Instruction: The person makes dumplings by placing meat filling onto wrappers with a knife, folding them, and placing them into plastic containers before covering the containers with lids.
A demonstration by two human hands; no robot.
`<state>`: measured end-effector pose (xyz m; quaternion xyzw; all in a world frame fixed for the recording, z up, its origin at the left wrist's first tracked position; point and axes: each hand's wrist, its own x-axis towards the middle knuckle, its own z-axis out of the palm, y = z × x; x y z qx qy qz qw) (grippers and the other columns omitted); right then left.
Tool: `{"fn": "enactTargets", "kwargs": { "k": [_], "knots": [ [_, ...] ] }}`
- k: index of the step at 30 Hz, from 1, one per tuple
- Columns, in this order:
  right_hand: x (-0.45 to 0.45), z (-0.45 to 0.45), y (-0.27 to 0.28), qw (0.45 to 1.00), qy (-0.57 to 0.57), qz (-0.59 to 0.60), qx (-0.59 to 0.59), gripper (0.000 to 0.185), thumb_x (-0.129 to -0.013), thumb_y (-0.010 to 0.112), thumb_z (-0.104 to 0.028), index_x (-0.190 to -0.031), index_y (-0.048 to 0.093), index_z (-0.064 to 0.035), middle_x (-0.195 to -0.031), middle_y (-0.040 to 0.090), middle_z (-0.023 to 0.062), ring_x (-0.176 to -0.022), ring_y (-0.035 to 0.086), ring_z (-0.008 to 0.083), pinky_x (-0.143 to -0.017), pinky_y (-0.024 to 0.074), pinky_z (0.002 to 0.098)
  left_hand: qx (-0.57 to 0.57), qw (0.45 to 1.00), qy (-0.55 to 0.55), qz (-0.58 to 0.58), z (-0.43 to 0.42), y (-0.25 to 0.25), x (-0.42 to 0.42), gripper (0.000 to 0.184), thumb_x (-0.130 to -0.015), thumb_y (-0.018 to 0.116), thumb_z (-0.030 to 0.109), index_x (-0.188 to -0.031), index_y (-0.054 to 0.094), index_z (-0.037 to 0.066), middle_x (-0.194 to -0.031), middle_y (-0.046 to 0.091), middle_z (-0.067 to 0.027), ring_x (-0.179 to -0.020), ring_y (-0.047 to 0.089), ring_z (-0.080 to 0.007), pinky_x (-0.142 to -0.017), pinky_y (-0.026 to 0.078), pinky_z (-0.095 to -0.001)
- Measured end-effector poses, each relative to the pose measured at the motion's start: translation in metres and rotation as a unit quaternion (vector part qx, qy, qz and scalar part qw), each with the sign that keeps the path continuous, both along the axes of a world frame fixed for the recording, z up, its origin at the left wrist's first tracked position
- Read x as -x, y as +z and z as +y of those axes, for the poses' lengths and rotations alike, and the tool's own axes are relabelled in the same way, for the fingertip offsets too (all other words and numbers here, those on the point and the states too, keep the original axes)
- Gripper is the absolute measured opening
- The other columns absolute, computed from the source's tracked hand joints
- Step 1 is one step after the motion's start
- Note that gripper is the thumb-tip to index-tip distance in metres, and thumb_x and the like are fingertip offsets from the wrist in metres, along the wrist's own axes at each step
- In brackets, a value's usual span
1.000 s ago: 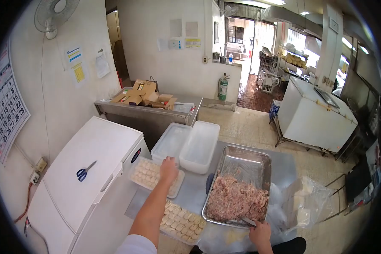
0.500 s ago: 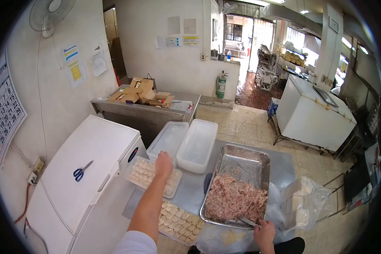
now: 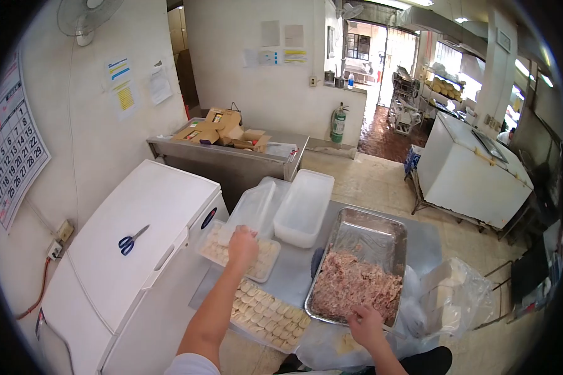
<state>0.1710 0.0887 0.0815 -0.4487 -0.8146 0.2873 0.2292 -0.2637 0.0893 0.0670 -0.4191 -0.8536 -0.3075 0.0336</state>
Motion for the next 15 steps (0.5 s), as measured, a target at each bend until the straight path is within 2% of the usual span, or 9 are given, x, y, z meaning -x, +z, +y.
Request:
{"fn": "enactTargets", "kwargs": {
  "k": [3,5,7,9,12,14,15],
  "knots": [
    [0.050,0.007,0.002,0.981,0.043,0.098,0.161,0.019,-0.089,0.070,-0.017,-0.100,0.072,-0.0015,-0.073,0.061,0.0140,-0.068,0.062,0.0224,-0.062,0.0503,0.0384,0.011,1.000,-0.004,0.007,-0.023,0.016,-0.038,0.014,-0.096,0.059,0.014,-0.102,0.061,0.001,-0.107,0.061,-0.0230,-0.099,0.063,-0.0423,-0.085,0.051,-0.0512],
    [0.084,0.028,-0.029,0.944,0.076,0.113,0.300,0.020,-0.092,0.068,-0.019,-0.101,0.073,-0.0009,-0.068,0.060,0.0087,-0.067,0.058,0.0156,-0.063,0.0499,0.0332,-0.006,1.000,-0.011,0.002,-0.047,0.026,-0.069,0.015,-0.095,0.059,0.013,-0.102,0.059,0.000,-0.106,0.061,-0.0235,-0.098,0.063,-0.0426,-0.084,0.051,-0.0515],
    [0.129,0.026,-0.015,0.867,0.057,0.253,0.426,0.023,-0.094,0.067,-0.020,-0.096,0.072,0.0021,-0.074,0.065,0.0066,-0.067,0.061,0.0168,-0.065,0.0524,0.0327,0.000,0.999,-0.031,-0.020,-0.069,0.020,-0.096,0.015,-0.093,0.060,0.012,-0.101,0.059,0.000,-0.106,0.060,-0.0235,-0.098,0.062,-0.0421,-0.083,0.051,-0.0517],
    [0.175,0.023,0.005,0.793,-0.021,0.315,0.521,0.026,-0.095,0.068,-0.021,-0.087,0.067,0.0030,-0.077,0.066,0.0066,-0.069,0.064,0.0180,-0.061,0.0543,0.0346,0.014,0.998,-0.053,-0.031,-0.084,0.015,-0.123,0.015,-0.091,0.061,0.012,-0.101,0.059,0.000,-0.106,0.060,-0.0234,-0.098,0.062,-0.0419,-0.082,0.051,-0.0519],
    [0.216,0.020,-0.007,0.828,0.015,0.249,0.501,0.025,-0.097,0.067,-0.021,-0.100,0.067,0.0045,-0.081,0.066,0.0069,-0.065,0.065,0.0178,-0.058,0.0557,0.0331,0.033,0.995,-0.092,-0.030,-0.105,0.002,-0.147,0.016,-0.088,0.063,0.010,-0.100,0.059,0.001,-0.107,0.060,-0.0228,-0.098,0.062,-0.0420,-0.082,0.050,-0.0522],
    [0.223,0.021,-0.026,0.900,0.032,0.172,0.398,0.021,-0.094,0.065,-0.016,-0.098,0.065,0.0050,-0.078,0.065,0.0083,-0.060,0.063,0.0180,-0.053,0.0540,0.0333,0.025,0.992,-0.122,-0.027,-0.110,-0.019,-0.144,0.017,-0.086,0.064,0.010,-0.100,0.059,0.001,-0.107,0.060,-0.0223,-0.097,0.061,-0.0421,-0.082,0.050,-0.0519],
    [0.224,0.020,-0.032,0.929,0.039,0.133,0.344,0.019,-0.093,0.063,-0.013,-0.097,0.064,0.0053,-0.077,0.064,0.0090,-0.058,0.062,0.0182,-0.051,0.0532,0.0334,-0.008,0.996,-0.092,0.002,-0.112,-0.021,-0.136,0.019,-0.086,0.066,0.011,-0.101,0.060,0.001,-0.107,0.059,-0.0220,-0.097,0.061,-0.0416,-0.082,0.051,-0.0510]
  ]
}}
